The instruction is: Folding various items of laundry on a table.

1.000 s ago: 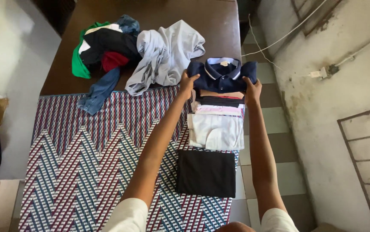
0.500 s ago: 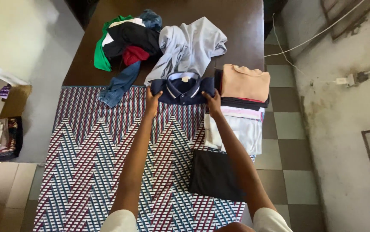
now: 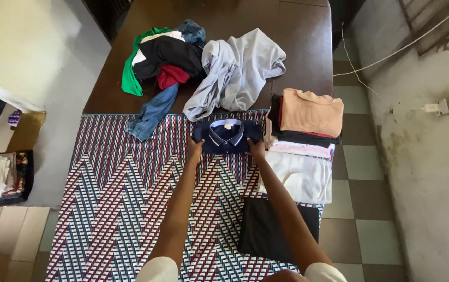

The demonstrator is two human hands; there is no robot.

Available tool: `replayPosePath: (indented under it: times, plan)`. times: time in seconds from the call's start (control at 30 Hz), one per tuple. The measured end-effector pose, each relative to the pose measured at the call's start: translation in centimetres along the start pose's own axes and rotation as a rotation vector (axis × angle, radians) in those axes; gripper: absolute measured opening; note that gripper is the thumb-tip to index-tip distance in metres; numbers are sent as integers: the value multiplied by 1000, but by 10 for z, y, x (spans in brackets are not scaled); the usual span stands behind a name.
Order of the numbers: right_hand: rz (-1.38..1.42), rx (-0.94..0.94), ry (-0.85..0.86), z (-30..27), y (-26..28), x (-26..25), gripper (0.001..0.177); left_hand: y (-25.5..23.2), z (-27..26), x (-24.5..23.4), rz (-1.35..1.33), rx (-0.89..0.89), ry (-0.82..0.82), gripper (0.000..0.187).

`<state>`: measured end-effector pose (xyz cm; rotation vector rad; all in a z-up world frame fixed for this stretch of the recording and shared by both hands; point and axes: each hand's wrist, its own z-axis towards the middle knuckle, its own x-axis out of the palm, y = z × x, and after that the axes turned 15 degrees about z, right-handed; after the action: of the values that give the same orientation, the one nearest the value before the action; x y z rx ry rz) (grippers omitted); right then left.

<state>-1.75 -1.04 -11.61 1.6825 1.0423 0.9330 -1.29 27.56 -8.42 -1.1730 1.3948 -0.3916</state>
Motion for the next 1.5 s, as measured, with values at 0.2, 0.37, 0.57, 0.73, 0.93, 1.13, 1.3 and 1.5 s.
replayPosePath:
  times: [0.2,0.37,0.57,0.73,0.93,1.13,1.3,1.5]
  plan:
    - [-462,-214,-133,35,-57,-14,78,-7,-1,4,374,129,-152,94]
    - [-504,-413,-150,-14,2,-23,76,-80,-67,-3,496,40,-293,96]
    - [-196,-491,-157,-88,111,-94,26,-164,-125,33,436,551,-611,69]
    - [-250,-784,-495,-89,177,-186,14,-211,-130,116,103,880,-348,45]
    - [-172,-615,-443,-14,224,-245,42,-235,-94,226,117,797,-261,64]
    - [-286,-140,-275,63,201,-267,57,-247,-78,247,270,477,118,78]
    - [-17,-16,-215,79,193,-268,62,-269,-90,214,64,151,383,73]
    - [-103,58,-316,59,223,-250,62,-285,-97,208,1,282,368,65]
